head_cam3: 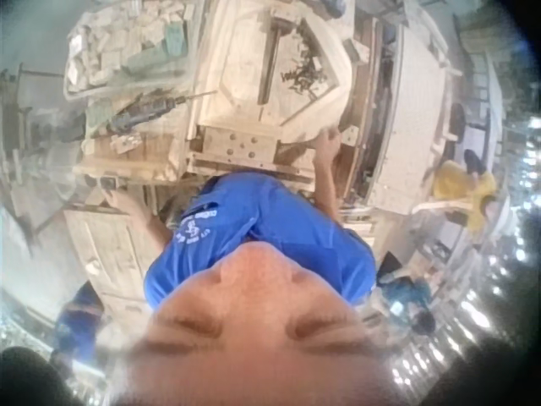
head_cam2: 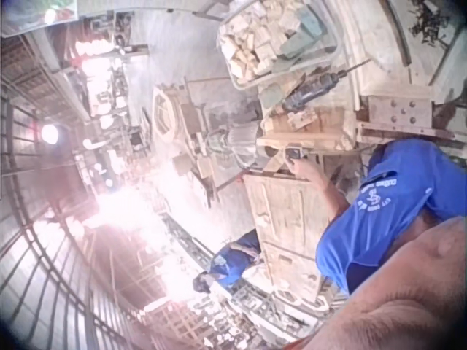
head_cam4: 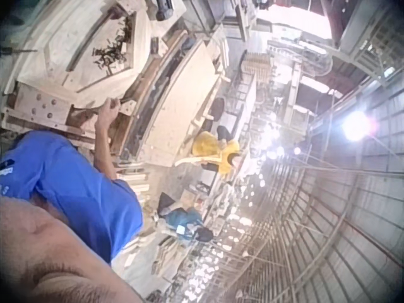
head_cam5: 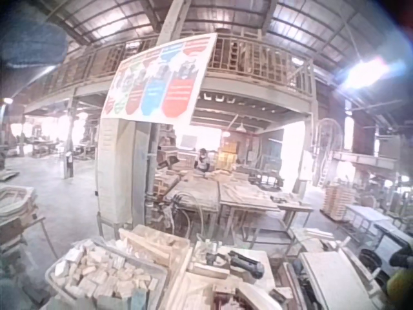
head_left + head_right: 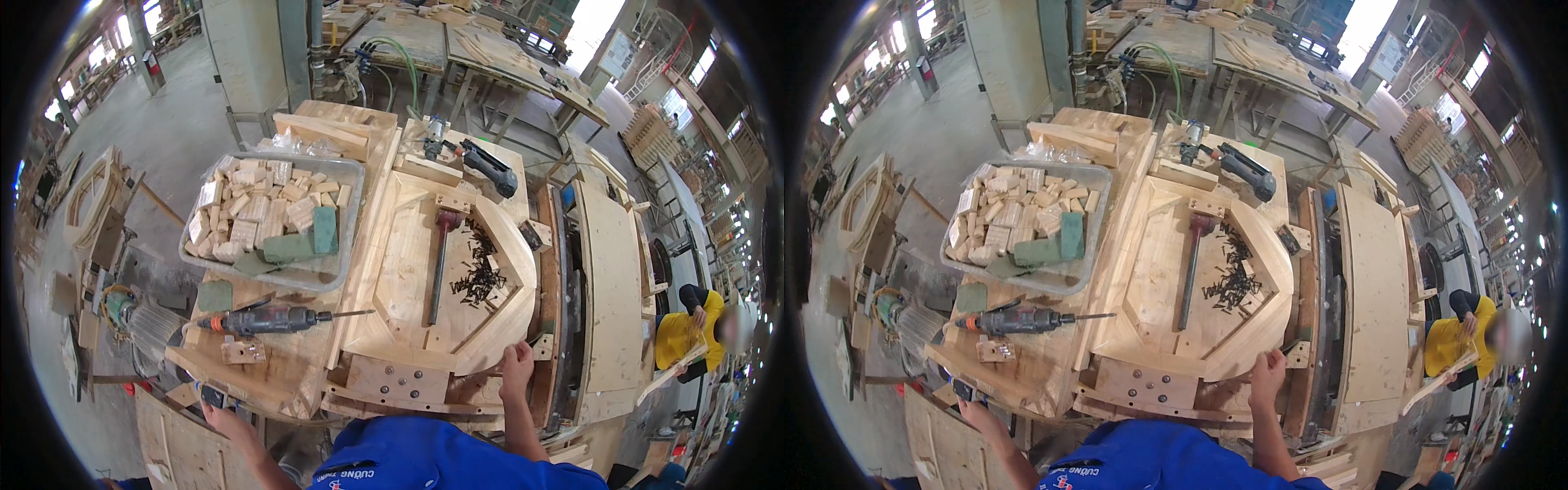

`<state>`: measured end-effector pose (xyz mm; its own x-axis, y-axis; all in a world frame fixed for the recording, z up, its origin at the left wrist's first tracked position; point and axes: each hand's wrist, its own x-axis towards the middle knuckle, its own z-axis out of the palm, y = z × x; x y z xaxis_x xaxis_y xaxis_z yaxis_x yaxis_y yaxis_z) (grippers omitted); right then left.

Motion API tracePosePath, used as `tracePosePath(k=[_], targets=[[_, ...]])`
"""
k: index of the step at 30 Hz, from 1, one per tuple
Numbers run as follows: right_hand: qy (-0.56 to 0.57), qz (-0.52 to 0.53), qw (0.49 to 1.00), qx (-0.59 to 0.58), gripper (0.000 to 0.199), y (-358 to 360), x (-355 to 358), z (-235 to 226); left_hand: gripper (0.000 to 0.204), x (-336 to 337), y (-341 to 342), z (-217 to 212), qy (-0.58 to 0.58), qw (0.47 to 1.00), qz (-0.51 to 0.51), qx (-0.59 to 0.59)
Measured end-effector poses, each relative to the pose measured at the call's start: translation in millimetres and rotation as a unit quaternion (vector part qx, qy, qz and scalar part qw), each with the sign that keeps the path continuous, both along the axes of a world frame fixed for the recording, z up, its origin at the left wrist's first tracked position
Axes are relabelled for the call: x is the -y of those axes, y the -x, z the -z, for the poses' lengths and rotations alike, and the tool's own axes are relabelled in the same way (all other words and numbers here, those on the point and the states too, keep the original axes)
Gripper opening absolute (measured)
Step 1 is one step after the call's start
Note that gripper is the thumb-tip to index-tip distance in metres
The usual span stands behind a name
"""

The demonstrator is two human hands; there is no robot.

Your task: The person assembles a wooden chair frame by joining curved and straight wooden pieces. They use a hammer to fit joints, a drill to drive screws, and a nail gun to fasten components together. The person repeatedly aligns parts, secures them, and moves the assembled frame aside.

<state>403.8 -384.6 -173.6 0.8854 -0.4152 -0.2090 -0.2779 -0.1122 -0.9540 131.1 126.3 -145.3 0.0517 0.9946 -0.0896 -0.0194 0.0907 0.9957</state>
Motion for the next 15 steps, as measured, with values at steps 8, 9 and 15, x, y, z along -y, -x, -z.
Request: tracePosePath(k=[8, 9, 15], targets=[[-0.155, 0.025, 0.984, -0.087, 0.026, 14.4, -24.0, 14.3, 0.029, -7.8, -2.0, 4.6, -0.025, 0.999, 0.028, 0.024], [-0.185, 0.022, 0.981, -0.051, 0.022, 5.2, -26.1, 14.9, 0.029, -11.6, -1.4, 7.5, -0.026, 0.999, 0.032, 0.026], [-0.235, 0.095, 0.952, -0.169, 0.030, -14.6, -9.6, 6.6, 0.030, -7.4, -7.0, 4.6, -0.019, 0.998, 0.056, 0.032]])
